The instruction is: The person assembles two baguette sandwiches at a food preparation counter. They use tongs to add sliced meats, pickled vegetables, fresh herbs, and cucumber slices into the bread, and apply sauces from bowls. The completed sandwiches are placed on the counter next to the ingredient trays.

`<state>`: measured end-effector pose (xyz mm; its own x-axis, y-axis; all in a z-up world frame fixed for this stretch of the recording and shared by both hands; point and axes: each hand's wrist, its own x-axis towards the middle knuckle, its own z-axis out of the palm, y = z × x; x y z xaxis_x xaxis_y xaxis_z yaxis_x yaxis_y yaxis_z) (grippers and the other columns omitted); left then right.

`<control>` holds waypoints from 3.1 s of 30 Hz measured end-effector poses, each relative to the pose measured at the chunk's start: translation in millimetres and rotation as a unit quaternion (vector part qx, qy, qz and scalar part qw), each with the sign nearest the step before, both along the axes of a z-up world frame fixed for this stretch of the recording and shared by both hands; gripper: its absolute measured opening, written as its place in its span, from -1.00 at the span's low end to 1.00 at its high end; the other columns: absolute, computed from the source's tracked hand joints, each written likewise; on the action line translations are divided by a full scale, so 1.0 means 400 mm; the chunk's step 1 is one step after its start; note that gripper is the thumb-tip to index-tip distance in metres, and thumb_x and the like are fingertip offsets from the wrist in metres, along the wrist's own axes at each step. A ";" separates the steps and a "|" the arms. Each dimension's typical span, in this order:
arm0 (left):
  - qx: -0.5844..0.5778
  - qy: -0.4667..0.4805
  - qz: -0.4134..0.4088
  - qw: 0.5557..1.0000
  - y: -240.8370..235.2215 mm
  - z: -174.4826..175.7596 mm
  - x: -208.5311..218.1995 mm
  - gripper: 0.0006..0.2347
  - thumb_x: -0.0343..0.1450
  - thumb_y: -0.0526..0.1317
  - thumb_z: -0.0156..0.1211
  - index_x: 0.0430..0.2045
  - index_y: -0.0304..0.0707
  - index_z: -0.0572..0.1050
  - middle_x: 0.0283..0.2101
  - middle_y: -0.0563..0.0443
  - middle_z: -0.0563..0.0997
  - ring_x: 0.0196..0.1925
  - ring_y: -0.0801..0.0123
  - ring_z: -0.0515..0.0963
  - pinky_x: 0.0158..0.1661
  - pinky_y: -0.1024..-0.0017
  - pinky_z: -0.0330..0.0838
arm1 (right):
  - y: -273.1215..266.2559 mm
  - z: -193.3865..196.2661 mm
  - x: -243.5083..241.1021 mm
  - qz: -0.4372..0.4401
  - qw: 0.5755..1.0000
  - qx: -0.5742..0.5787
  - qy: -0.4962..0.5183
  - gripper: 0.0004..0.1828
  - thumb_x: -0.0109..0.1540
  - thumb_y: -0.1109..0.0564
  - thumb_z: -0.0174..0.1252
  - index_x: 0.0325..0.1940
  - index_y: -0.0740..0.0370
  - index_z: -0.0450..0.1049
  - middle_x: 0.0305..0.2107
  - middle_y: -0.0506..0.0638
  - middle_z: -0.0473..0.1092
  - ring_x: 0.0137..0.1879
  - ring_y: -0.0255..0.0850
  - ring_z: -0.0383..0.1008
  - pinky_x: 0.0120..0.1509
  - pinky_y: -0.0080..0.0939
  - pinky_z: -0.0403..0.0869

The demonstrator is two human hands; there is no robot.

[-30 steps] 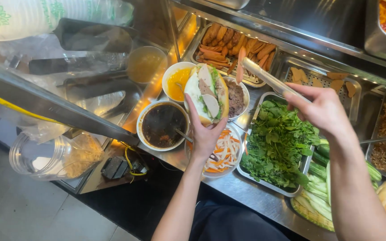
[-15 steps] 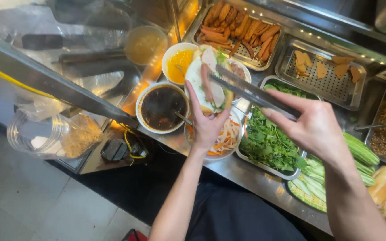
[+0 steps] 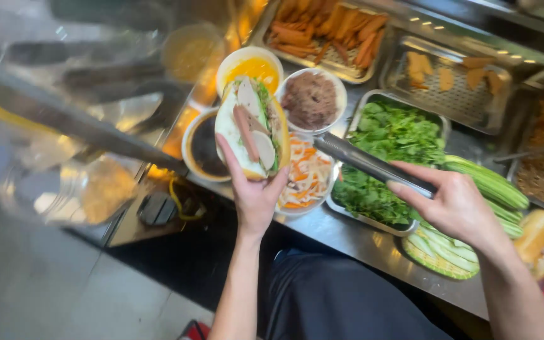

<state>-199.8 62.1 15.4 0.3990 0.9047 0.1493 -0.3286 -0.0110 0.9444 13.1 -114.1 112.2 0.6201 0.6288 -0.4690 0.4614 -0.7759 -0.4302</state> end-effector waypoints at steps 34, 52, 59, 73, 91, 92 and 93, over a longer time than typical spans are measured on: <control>-0.497 0.120 -0.470 0.719 -0.994 -0.070 0.711 -0.50 0.47 0.09 0.07 0.23 -0.21 0.45 0.18 -0.13 0.59 0.14 0.15 0.61 0.12 0.10 0.50 | -1.273 -0.409 0.219 -0.580 0.761 0.038 -0.288 -0.47 0.31 -0.22 0.21 0.35 -0.14 0.49 -0.08 0.16 0.57 0.06 0.17 0.57 0.07 0.19 0.54; -0.463 0.113 -0.470 0.743 -1.326 -0.183 0.921 -0.31 0.48 0.27 0.03 0.37 -0.29 0.27 0.37 -0.27 0.38 0.41 -0.05 0.35 0.35 -0.04 0.22 | -1.409 -0.231 0.197 -0.534 0.798 0.193 -0.202 -0.61 0.26 -0.05 0.33 0.19 -0.22 0.59 -0.23 0.10 0.57 0.05 0.02 0.55 0.03 0.11 0.49; -0.492 0.094 -0.461 0.733 -1.320 -0.129 0.931 -0.31 0.46 0.31 0.00 0.35 -0.21 0.30 0.38 -0.21 0.38 0.42 -0.03 0.34 0.35 -0.06 0.22 | -1.270 -0.179 0.140 -0.476 0.823 0.158 -0.268 -0.51 0.20 0.00 0.35 0.23 -0.18 0.58 -0.14 0.17 0.57 -0.01 0.14 0.57 0.04 0.19 0.53; -0.509 0.076 -0.482 0.709 -1.274 -0.184 0.933 -0.36 0.48 0.29 0.02 0.33 -0.18 0.33 0.35 -0.23 0.40 0.34 -0.07 0.43 0.27 -0.07 0.34 | -1.260 -0.145 0.112 -0.489 0.823 0.187 -0.220 -0.62 0.26 0.08 0.30 0.17 -0.14 0.62 -0.15 0.12 0.59 0.00 0.14 0.57 -0.04 0.09 0.50; -0.497 0.124 -0.462 0.724 -1.264 -0.173 0.922 -0.34 0.46 0.29 0.00 0.31 -0.25 0.35 0.29 -0.24 0.44 0.28 -0.04 0.47 0.22 -0.04 0.39 | -1.440 -0.346 0.340 -0.531 0.820 0.023 -0.214 -0.60 0.30 -0.20 0.20 0.23 -0.34 0.57 -0.30 0.24 0.58 0.01 0.25 0.56 0.09 0.23 0.50; -0.498 0.124 -0.459 0.725 -1.267 -0.176 0.928 -0.34 0.46 0.29 0.00 0.31 -0.25 0.35 0.29 -0.24 0.44 0.28 -0.04 0.47 0.22 -0.04 0.39 | -1.427 -0.308 0.320 -0.528 0.822 0.023 -0.214 -0.60 0.30 -0.20 0.20 0.23 -0.34 0.57 -0.30 0.24 0.58 0.01 0.25 0.56 0.09 0.23 0.50; -0.492 0.124 -0.464 0.726 -1.269 -0.180 0.932 -0.35 0.47 0.29 -0.01 0.29 -0.25 0.36 0.27 -0.26 0.44 0.26 -0.03 0.46 0.21 -0.03 0.40 | -1.414 -0.271 0.299 -0.549 0.810 0.057 -0.198 -0.61 0.28 -0.15 0.22 0.21 -0.35 0.58 -0.30 0.23 0.57 0.04 0.22 0.53 0.08 0.23 0.48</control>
<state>173.1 -445.5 -56.6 0.8098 -0.1512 -0.5669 0.4182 0.8264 0.3771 132.6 -679.5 3.6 0.9226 -0.3785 -0.0741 -0.3605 -0.7779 -0.5147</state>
